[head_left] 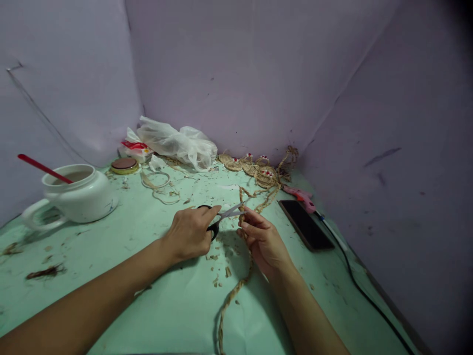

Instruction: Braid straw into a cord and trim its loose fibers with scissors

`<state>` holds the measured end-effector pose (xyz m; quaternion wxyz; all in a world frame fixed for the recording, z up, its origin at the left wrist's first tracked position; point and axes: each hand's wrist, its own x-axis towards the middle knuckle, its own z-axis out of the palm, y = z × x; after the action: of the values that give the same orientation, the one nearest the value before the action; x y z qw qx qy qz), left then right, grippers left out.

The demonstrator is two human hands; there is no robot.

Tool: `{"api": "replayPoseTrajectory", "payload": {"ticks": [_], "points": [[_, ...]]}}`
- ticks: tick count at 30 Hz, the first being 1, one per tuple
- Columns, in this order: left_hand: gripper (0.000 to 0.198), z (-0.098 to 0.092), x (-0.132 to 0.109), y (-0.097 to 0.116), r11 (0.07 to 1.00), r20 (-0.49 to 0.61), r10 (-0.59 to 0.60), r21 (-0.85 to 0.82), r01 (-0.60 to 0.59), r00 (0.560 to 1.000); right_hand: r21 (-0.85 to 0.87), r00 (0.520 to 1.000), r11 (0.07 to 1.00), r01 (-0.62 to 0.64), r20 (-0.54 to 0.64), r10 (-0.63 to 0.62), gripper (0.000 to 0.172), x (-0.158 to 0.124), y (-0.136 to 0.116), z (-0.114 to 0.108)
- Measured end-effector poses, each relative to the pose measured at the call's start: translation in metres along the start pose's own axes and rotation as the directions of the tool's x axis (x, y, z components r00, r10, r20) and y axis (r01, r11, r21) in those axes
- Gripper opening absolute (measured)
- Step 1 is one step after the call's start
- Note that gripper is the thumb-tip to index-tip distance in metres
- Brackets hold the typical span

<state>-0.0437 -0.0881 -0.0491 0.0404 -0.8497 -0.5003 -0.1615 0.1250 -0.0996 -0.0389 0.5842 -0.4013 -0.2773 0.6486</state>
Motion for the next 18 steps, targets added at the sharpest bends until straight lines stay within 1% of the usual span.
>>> {"api": "replayPoseTrajectory", "payload": {"ticks": [5, 18], "points": [[0.056, 0.0008, 0.0012, -0.0021, 0.999, -0.014, -0.002, 0.036, 0.002, 1.0, -0.051, 0.999, 0.998, 0.026, -0.036, -0.028, 0.031, 0.0, 0.0001, 0.0002], [0.054, -0.0009, 0.0018, -0.0065, 0.99, -0.038, 0.018, 0.139, -0.012, 0.999, -0.049, 0.997, 0.998, 0.032, -0.065, -0.035, 0.033, 0.0008, 0.0009, -0.0013]]}}
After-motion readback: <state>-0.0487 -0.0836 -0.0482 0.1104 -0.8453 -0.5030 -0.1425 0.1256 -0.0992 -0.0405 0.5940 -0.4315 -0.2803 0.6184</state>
